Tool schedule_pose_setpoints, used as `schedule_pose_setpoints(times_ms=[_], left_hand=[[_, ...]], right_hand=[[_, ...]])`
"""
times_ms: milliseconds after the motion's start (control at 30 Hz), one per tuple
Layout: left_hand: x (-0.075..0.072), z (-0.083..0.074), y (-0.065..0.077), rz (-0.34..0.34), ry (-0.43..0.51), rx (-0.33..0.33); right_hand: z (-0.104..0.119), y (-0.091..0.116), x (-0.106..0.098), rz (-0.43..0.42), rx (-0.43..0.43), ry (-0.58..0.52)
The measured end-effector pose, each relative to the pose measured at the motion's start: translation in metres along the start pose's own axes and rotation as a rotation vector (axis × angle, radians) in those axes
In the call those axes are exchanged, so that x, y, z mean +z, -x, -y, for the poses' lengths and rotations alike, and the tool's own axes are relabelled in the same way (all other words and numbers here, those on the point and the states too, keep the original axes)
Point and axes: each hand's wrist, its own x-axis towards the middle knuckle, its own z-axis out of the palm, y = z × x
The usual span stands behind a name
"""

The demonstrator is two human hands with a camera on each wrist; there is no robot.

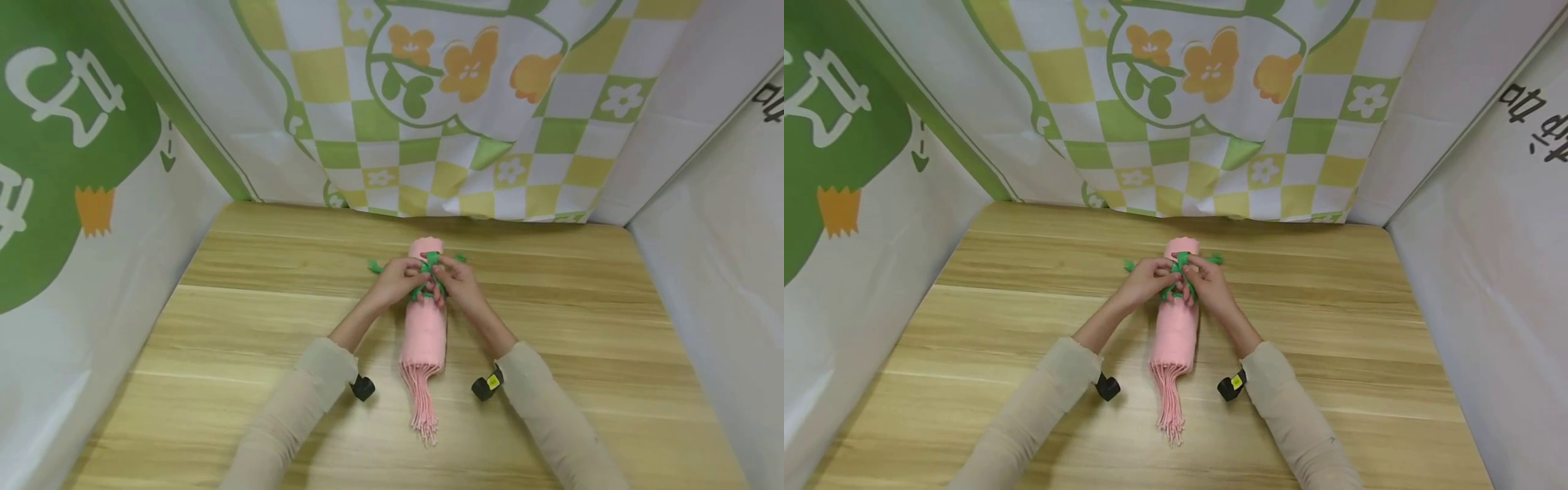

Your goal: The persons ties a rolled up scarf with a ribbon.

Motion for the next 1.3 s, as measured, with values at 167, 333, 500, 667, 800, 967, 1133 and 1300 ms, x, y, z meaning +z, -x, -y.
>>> schedule_pose_setpoints(times_ms=[167,333,500,667,800,967,1133,1300], left_hand=[[-0.002,-0.002,0.001,0.070,0.000,0.021],[-0.002,-0.003,0.000,0.109,0.008,0.044],[0.001,0.001,-0.003,0.047,0.013,0.046],[0.002,0.004,-0.006,-0.050,0.020,0.025],[0.004,0.004,-0.008,-0.072,0.064,0.001],[0.006,0.003,-0.009,-0.057,0.135,0.003],[0.008,0.003,-0.010,-0.063,0.141,0.002],[0.008,0.004,-0.010,-0.068,0.139,-0.017]], right_hand=[[-0.008,-0.006,-0.003,0.048,-0.024,0.052],[-0.020,-0.010,-0.005,0.051,-0.005,0.086],[-0.021,-0.007,-0.005,0.063,-0.017,0.065],[-0.021,-0.007,-0.001,0.023,0.021,0.081],[-0.023,-0.008,0.001,-0.083,0.083,0.086],[-0.025,-0.009,0.001,-0.128,0.171,-0.027],[-0.026,-0.010,0.000,-0.046,0.222,-0.192],[-0.027,-0.011,0.000,-0.065,0.221,-0.314]])
